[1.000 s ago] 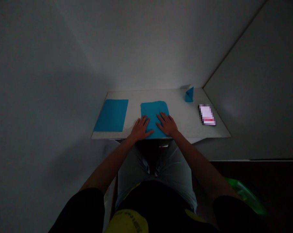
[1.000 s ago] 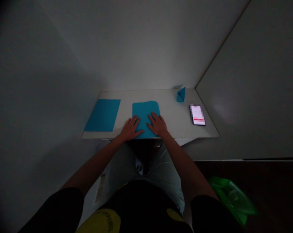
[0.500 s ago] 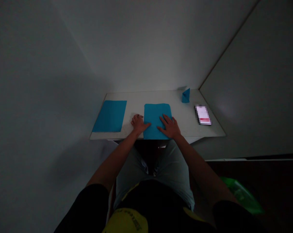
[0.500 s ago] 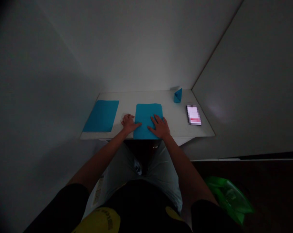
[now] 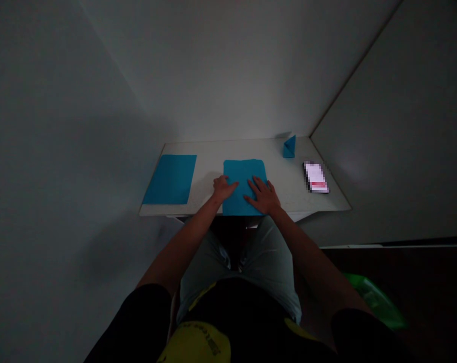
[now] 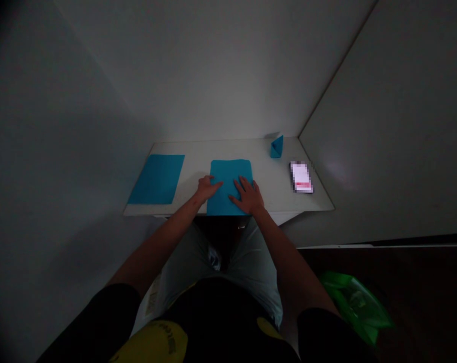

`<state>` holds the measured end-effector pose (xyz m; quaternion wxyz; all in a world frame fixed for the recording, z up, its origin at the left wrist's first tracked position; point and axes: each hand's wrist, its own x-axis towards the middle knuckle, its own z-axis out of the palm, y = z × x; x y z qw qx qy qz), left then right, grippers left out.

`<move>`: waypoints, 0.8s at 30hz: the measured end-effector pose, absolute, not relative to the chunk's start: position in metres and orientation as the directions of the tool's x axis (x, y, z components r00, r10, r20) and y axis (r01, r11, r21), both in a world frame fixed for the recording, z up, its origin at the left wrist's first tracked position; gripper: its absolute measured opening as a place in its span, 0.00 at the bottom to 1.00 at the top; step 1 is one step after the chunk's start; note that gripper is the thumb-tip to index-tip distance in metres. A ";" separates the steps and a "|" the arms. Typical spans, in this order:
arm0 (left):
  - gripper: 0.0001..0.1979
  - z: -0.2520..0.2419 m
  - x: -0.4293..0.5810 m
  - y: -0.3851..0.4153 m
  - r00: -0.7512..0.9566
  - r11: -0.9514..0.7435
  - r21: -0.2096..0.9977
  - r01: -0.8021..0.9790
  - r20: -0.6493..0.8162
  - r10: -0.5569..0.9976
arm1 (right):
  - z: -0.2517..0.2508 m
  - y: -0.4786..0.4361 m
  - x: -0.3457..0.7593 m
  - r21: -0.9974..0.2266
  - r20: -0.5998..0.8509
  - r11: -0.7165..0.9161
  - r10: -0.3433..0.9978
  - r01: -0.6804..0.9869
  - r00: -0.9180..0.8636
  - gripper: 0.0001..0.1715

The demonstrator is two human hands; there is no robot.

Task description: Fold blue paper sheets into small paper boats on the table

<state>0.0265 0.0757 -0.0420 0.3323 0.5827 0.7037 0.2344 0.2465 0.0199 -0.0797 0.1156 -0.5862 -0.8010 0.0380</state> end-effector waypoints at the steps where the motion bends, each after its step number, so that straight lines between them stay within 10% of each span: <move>1: 0.37 -0.040 0.026 0.077 -0.117 0.245 0.735 0.633 -0.222 0.968 | -0.080 0.020 0.246 -0.197 0.143 0.312 0.947 0.929 -0.287 0.46; 9: 0.40 -0.022 0.024 0.080 -0.115 0.469 0.856 0.218 -0.455 0.883 | -0.079 0.020 0.245 -0.221 0.146 0.308 0.948 0.925 -0.281 0.46; 24: 0.16 -0.024 -0.004 0.078 0.111 0.244 0.892 0.381 -0.306 0.945 | -0.072 0.020 0.249 -0.336 0.224 0.271 0.953 0.902 -0.203 0.50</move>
